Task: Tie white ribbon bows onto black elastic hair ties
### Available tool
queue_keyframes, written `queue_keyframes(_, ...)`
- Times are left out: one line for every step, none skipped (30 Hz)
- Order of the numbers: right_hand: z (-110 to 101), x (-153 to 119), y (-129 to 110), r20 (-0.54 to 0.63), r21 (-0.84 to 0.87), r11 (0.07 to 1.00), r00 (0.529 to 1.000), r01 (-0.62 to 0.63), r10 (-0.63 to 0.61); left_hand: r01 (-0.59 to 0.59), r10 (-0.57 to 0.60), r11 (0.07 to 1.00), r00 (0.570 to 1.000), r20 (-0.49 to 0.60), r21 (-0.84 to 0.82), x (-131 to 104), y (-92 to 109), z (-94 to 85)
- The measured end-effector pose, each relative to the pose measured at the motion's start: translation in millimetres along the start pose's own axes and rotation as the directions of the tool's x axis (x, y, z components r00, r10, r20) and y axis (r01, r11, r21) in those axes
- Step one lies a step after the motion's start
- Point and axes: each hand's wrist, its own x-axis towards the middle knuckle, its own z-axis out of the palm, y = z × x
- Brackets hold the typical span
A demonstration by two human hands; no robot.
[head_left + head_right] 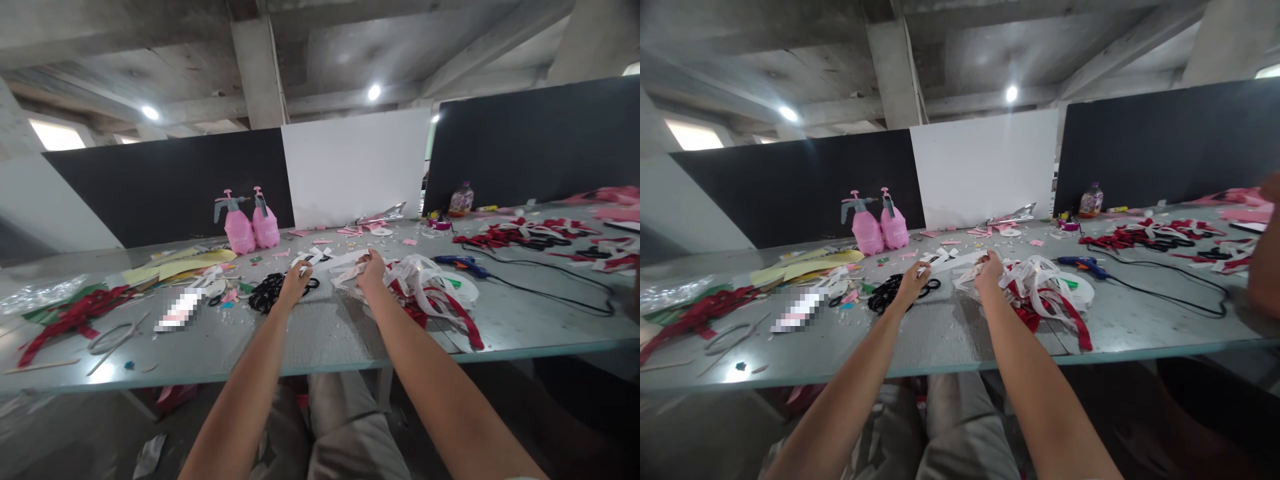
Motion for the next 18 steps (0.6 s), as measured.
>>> queue_keyframes(0.3, -0.7, -0.6, -0.035, 0.022, 1.000, 0.999, -0.022, 0.023, 0.002, -0.002, 1.000, 1.000, -0.012, 0.001, -0.4, 1.6, -0.2)
queue_keyframes(0.5, -1.3, -1.1, -0.061, 0.042, 0.998, 0.997, -0.039, 0.042, 0.004, -0.005, 1.000, 1.000, -0.029, -0.003, -0.6, 2.9, -0.1)
queue_keyframes(0.7, -1.7, -1.4, -0.073, 0.054, 0.997, 0.996, -0.051, 0.055, 0.006, -0.006, 1.000, 0.999, -0.044, -0.009, -0.9, 3.9, 0.3)
queue_keyframes(0.8, -2.1, -1.6, -0.078, 0.059, 0.997, 0.995, -0.057, 0.062, 0.006, -0.007, 1.000, 0.999, -0.054, -0.016, -1.1, 4.8, 0.8)
queue_keyframes(0.8, -2.3, -1.8, -0.075, 0.055, 0.997, 0.995, -0.059, 0.063, 0.006, -0.008, 1.000, 0.998, -0.061, -0.020, -1.4, 5.3, 1.4)
queue_keyframes(0.9, -2.4, -1.9, -0.068, 0.044, 0.997, 0.996, -0.057, 0.060, 0.007, -0.008, 1.000, 0.998, -0.064, -0.022, -1.9, 5.7, 1.9)
queue_keyframes(1.0, -2.5, -2.1, -0.060, 0.031, 0.998, 0.997, -0.054, 0.055, 0.004, -0.006, 1.000, 0.998, -0.059, -0.022, -2.4, 5.9, 2.4)
queue_keyframes(1.1, -2.6, -2.2, -0.056, 0.022, 0.999, 0.997, -0.050, 0.051, 0.000, -0.001, 1.000, 0.999, -0.047, -0.021, -3.0, 5.9, 2.7)
queue_keyframes(1.3, -2.7, -2.3, -0.055, 0.020, 0.999, 0.997, -0.047, 0.048, -0.004, 0.003, 1.000, 0.999, -0.032, -0.018, -3.6, 5.8, 3.0)
queue_keyframes(1.4, -2.9, -2.4, -0.057, 0.023, 0.999, 0.997, -0.044, 0.045, -0.008, 0.008, 1.000, 1.000, -0.019, -0.011, -4.0, 5.7, 3.1)
queue_keyframes(1.6, -3.1, -2.4, -0.060, 0.028, 0.999, 0.997, -0.041, 0.043, -0.015, 0.015, 1.000, 1.000, -0.014, 0.002, -4.1, 5.6, 3.1)
queue_keyframes(1.8, -3.3, -2.4, -0.061, 0.031, 0.999, 0.997, -0.039, 0.041, -0.025, 0.026, 0.999, 1.000, -0.018, 0.020, -4.0, 5.4, 3.0)
queue_keyframes(1.9, -3.5, -2.3, -0.057, 0.028, 0.999, 0.998, -0.035, 0.036, -0.041, 0.043, 0.998, 0.999, -0.029, 0.043, -3.6, 5.4, 2.8)
queue_keyframes(2.0, -3.6, -2.1, -0.048, 0.019, 0.999, 0.998, -0.029, 0.029, -0.062, 0.065, 0.996, 0.997, -0.043, 0.068, -2.9, 5.3, 2.7)
queue_keyframes(2.1, -3.7, -1.8, -0.036, 0.006, 1.000, 0.999, -0.021, 0.021, -0.082, 0.087, 0.992, 0.995, -0.054, 0.093, -2.1, 5.3, 2.6)
queue_keyframes(2.1, -3.7, -1.4, -0.026, -0.006, 1.000, 1.000, -0.015, 0.015, -0.097, 0.104, 0.989, 0.993, -0.058, 0.113, -1.3, 5.2, 2.7)
queue_keyframes(2.1, -3.7, -0.9, -0.022, -0.016, 1.000, 1.000, -0.012, 0.012, -0.103, 0.111, 0.986, 0.992, -0.057, 0.127, -0.5, 5.1, 3.0)
queue_keyframes(2.1, -3.7, -0.2, -0.025, -0.019, 1.000, 1.000, -0.015, 0.015, -0.105, 0.113, 0.985, 0.992, -0.051, 0.135, 0.0, 5.0, 3.4)
